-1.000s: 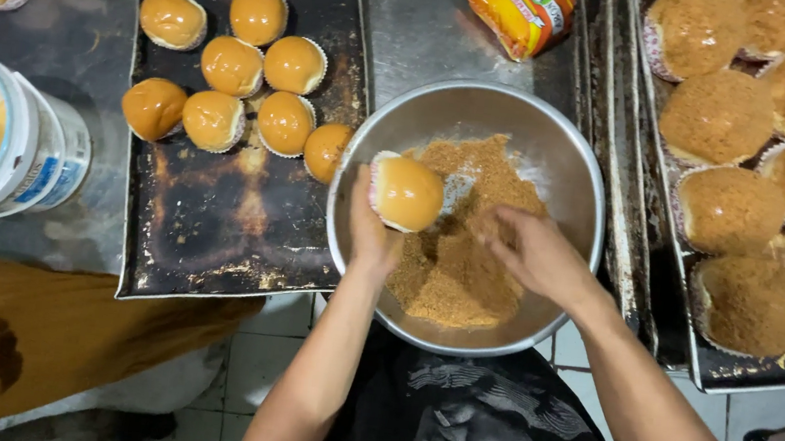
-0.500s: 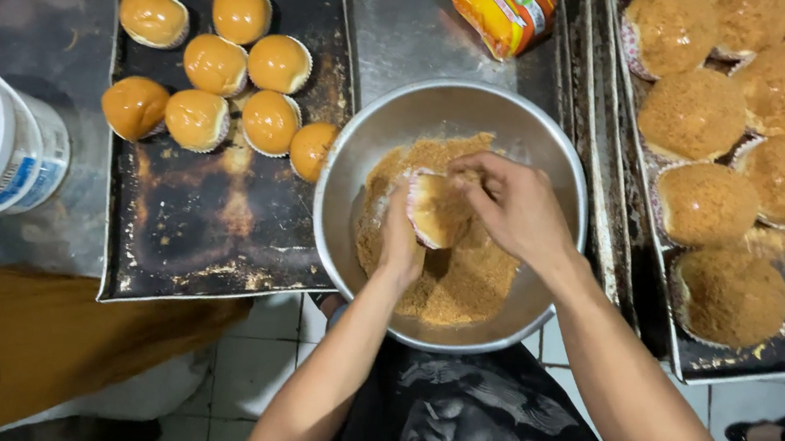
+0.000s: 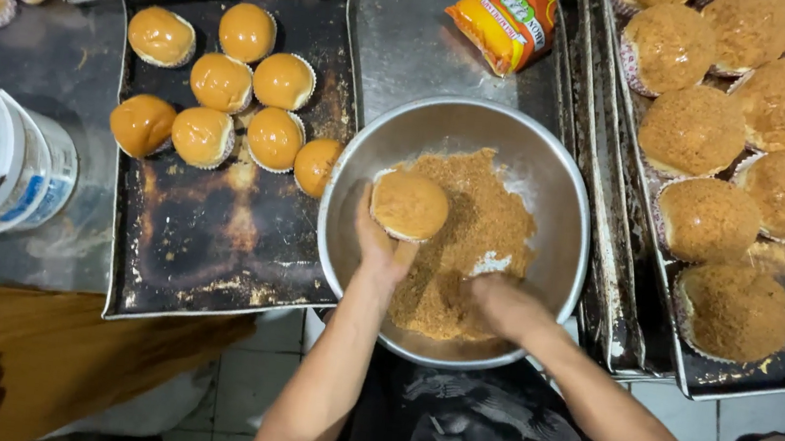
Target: Coating glazed buns with crumbs and placing them into paper liners on a baking tray.
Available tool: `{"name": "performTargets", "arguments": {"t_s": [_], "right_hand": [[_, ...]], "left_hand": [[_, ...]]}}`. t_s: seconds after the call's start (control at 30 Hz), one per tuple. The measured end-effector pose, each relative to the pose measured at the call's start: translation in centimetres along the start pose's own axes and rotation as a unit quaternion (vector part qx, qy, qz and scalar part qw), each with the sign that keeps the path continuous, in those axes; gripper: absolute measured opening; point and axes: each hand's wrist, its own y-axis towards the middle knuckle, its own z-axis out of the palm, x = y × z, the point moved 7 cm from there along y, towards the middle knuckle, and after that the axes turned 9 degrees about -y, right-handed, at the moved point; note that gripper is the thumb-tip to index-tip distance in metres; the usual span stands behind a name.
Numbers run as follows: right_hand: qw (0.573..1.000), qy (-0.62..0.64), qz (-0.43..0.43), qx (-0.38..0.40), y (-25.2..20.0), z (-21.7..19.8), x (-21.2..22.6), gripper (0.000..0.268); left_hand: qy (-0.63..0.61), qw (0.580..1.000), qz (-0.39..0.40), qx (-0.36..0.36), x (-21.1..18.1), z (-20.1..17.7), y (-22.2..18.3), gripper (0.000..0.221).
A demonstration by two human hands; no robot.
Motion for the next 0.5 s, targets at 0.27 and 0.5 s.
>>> {"name": "performTargets", "arguments": {"t_s": [0.27, 0.5], "right_hand": [[0.956, 0.18, -0.004, -0.232, -3.8, -13.9, 4.3, 0.024], [0.9, 0.162, 0.055, -0.401, -2.5, -15.1, 0.2, 0.026]], "left_hand": [[0.085, 0.996, -0.01, -0.029, 3.8, -1.3, -0.4, 0.067], [0.068, 0.997, -0.018, -0.02, 4.1, -0.9, -0.2, 0.064]]}}
